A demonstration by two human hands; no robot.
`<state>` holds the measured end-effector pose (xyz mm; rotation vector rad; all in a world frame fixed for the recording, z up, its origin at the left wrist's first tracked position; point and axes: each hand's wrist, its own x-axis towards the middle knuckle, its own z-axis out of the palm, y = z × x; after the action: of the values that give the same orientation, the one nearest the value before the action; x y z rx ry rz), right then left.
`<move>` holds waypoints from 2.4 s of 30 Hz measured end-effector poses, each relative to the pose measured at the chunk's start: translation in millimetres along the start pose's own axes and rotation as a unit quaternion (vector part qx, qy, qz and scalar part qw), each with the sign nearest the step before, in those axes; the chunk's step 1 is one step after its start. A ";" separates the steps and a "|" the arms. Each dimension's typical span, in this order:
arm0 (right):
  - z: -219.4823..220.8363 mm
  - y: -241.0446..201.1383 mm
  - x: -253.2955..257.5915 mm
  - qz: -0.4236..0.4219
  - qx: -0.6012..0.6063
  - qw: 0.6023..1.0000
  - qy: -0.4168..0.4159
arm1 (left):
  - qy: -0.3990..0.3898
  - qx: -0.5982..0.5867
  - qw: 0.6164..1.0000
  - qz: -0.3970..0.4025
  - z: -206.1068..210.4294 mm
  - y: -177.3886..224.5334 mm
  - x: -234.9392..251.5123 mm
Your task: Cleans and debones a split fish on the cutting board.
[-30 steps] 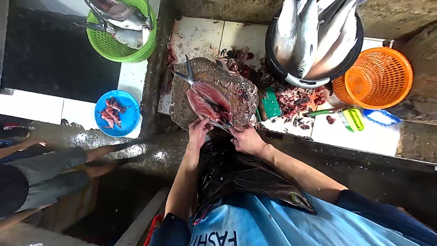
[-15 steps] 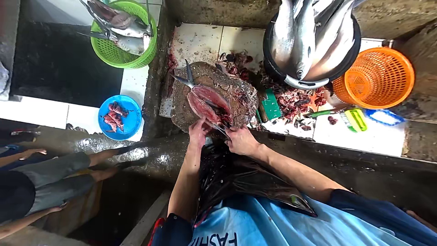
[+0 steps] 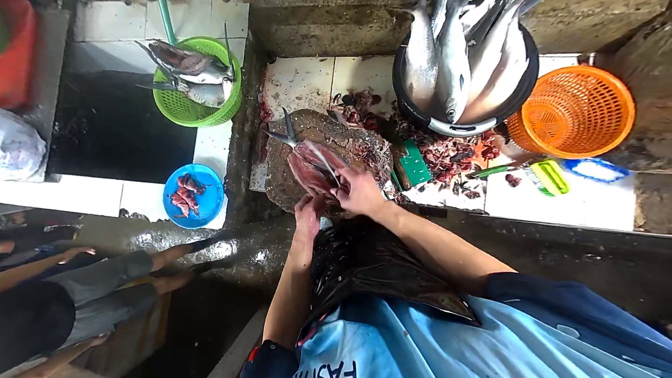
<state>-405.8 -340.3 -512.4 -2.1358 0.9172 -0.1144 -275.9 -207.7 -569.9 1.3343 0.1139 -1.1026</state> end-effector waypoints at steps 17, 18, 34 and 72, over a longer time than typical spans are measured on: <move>-48.0 41.8 -83.6 0.226 0.439 0.828 -0.266 | -0.026 0.096 0.995 0.026 -9.7 -14.6 -21.0; -47.5 40.5 -82.1 0.226 0.445 0.825 -0.266 | -0.026 0.093 0.995 0.031 -10.2 -15.6 -17.7; -10.0 54.0 -97.5 -0.008 0.071 0.970 -0.232 | 0.005 0.020 0.999 0.037 -4.4 -20.7 -13.6; -11.7 98.2 -133.0 -0.067 0.166 0.983 0.050 | 0.072 -0.110 0.991 -0.006 15.1 -42.2 -9.0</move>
<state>-564.1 -303.5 -545.2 -1.8909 0.7501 -0.4182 -317.2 -208.1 -589.5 1.2156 0.3411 -0.9727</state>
